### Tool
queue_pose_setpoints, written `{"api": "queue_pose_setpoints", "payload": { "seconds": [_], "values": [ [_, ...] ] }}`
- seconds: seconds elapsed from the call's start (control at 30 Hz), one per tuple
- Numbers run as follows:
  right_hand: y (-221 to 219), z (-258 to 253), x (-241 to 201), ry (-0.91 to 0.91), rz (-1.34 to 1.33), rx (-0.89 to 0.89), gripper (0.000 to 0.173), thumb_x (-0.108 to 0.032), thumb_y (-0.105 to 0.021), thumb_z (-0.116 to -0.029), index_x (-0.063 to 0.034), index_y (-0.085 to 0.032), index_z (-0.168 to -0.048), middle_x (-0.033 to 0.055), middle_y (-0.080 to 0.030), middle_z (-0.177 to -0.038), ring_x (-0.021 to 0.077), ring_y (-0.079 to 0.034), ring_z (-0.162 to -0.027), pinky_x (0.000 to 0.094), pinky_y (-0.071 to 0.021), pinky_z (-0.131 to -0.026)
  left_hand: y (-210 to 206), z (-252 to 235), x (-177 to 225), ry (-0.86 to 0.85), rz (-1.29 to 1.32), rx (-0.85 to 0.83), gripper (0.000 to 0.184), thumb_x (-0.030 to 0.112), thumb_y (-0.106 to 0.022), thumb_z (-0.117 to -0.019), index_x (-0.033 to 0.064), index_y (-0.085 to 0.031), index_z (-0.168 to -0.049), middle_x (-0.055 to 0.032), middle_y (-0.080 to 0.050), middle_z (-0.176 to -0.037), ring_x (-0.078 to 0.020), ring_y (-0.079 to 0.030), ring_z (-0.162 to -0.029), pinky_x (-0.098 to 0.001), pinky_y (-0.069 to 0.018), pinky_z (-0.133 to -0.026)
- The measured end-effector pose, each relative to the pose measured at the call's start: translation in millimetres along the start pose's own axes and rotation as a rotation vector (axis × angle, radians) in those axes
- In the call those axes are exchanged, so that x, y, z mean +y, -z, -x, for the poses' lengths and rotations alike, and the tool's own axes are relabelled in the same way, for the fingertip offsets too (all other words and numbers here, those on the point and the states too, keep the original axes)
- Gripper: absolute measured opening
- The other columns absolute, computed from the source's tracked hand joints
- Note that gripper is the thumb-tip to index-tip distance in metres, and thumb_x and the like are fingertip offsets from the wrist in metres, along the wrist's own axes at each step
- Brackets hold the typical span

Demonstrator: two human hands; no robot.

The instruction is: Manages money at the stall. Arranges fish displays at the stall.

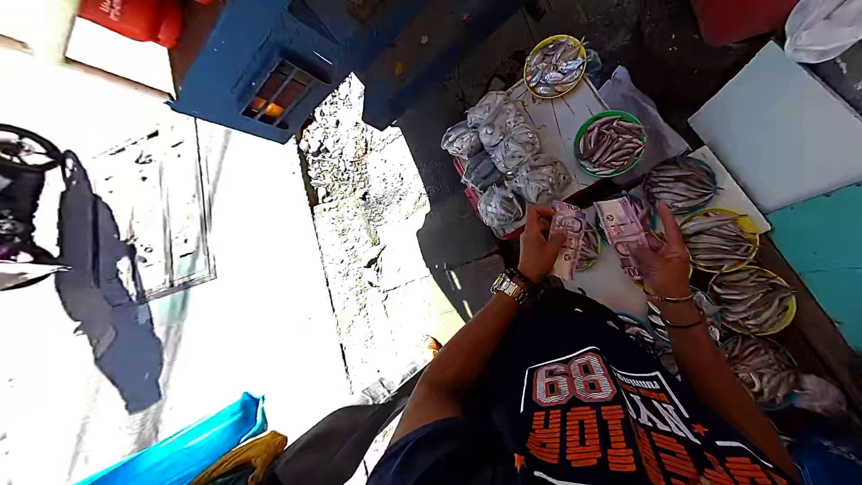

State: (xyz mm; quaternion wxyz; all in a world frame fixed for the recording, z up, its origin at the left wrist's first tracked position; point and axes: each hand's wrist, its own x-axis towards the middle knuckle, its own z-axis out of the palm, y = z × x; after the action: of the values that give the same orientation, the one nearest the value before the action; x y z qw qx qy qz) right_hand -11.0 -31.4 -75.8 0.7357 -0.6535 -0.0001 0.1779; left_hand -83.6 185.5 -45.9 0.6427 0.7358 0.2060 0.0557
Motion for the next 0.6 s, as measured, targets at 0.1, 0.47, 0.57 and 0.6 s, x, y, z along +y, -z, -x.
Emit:
{"api": "queue_pose_setpoints", "payload": {
  "seconds": [0.1,0.47,0.57,0.6],
  "values": [
    [2,6,1,-0.003,0.04,-0.101,0.049,0.009,-0.061,-0.089,0.0031,-0.058,-0.137,0.009,-0.071,-0.117,0.0097,-0.071,-0.093,0.0269,-0.0609,-0.081,9,7,-5,0.055,-0.05,-0.068,0.024,-0.001,-0.058,-0.0983,-0.0033,-0.059,-0.122,-0.0172,-0.067,-0.095,-0.0226,-0.065,-0.077,-0.0417,-0.0562,-0.071],
    [-14,11,9,0.102,0.281,-0.175,0.018,0.01,-0.067,-0.0846,0.0068,-0.071,-0.102,0.0072,-0.073,-0.099,0.0049,-0.069,-0.087,0.0211,-0.0584,-0.081,41,32,-18,0.173,-0.165,-0.037,0.019,0.002,-0.066,-0.0962,-0.0045,-0.066,-0.113,-0.0193,-0.069,-0.11,-0.0251,-0.069,-0.094,-0.0439,-0.0562,-0.087],
    [-15,10,6,0.195,0.393,-0.183,0.011,0.004,-0.073,-0.0822,0.0034,-0.075,-0.093,0.012,-0.064,-0.109,0.0096,-0.064,-0.097,0.0207,-0.0562,-0.084,51,35,-17,0.102,-0.233,0.056,0.009,0.001,-0.071,-0.092,-0.0036,-0.07,-0.099,-0.0187,-0.063,-0.109,-0.0268,-0.063,-0.097,-0.0427,-0.0535,-0.086],
    [-13,10,4,0.235,0.437,-0.226,0.01,-0.001,-0.075,-0.0824,0.0017,-0.076,-0.092,0.0171,-0.06,-0.122,0.0157,-0.061,-0.11,0.0255,-0.0544,-0.092,54,37,-17,0.061,-0.261,0.088,0.007,0.001,-0.073,-0.0901,-0.0019,-0.07,-0.096,-0.0188,-0.059,-0.115,-0.0293,-0.058,-0.104,-0.0447,-0.0505,-0.09]
  ]
}}
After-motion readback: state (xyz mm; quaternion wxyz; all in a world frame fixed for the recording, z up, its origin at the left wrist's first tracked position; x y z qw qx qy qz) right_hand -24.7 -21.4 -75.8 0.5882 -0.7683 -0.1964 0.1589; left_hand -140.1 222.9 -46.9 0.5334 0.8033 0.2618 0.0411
